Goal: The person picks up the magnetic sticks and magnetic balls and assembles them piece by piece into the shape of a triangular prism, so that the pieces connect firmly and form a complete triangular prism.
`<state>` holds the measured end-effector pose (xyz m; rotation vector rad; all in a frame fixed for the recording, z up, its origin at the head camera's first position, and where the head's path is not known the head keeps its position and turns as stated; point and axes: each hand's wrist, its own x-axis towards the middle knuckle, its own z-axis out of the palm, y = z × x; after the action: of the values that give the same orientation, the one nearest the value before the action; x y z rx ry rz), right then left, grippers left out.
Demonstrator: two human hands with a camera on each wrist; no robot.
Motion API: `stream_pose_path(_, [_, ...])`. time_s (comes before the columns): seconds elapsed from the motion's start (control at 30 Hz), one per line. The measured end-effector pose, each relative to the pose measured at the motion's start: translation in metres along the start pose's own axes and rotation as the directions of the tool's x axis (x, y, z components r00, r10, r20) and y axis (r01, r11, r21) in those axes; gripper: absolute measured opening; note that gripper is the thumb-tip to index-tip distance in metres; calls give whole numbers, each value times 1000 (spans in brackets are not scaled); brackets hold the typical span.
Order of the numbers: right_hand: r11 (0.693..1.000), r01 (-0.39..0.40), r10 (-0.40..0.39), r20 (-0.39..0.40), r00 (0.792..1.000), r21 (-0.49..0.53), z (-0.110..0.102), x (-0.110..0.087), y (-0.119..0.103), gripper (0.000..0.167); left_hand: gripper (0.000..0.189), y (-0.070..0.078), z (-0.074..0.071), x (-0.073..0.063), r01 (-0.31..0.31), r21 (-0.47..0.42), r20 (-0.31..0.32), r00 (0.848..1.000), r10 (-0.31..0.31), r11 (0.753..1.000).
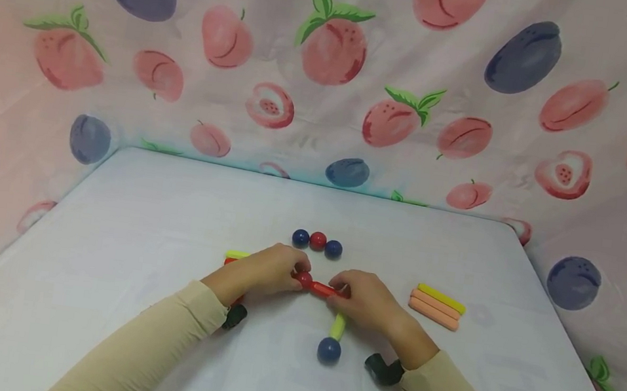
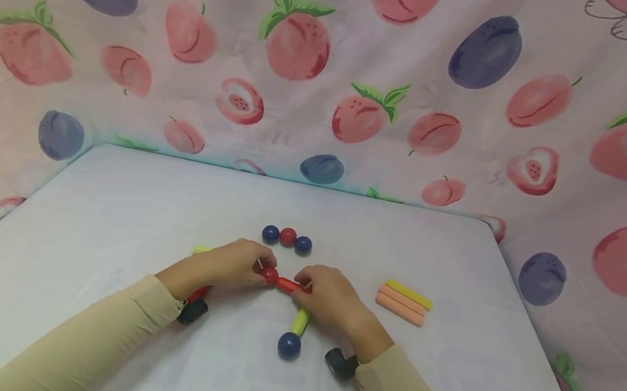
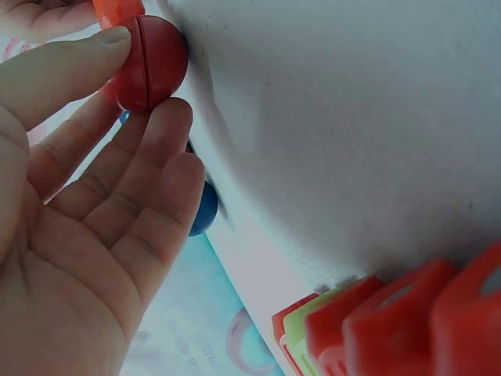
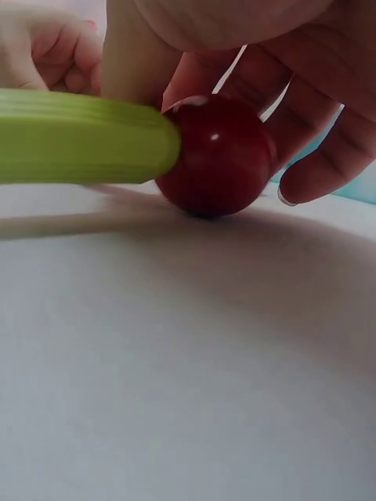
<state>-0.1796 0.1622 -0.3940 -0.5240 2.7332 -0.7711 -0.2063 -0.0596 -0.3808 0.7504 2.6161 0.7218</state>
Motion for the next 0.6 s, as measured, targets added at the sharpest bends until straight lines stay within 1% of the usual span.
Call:
stream_pose_path(0.13, [1000, -5, 5, 12, 1000, 2, 3, 2, 1, 25, 24, -2, -1, -1, 7, -5, -3, 1000, -7, 1000])
stream_pose_path(0.3, [1000, -10, 10, 10, 1000, -17, 2, 2, 2, 28, 30, -5, -9, -9, 32, 8, -26, 999, -32, 999])
stream_pose_path(0.47, [999, -40, 40, 9, 999, -24, 0, -1, 3, 29, 29, -9, -21, -24, 47, 68, -54, 998, -43, 997])
stream_pose_path(0.6, [998, -47, 47, 2, 999, -36, -1, -3, 4, 30, 30, -14, -26, -43, 83, 98, -59, 995, -78, 992])
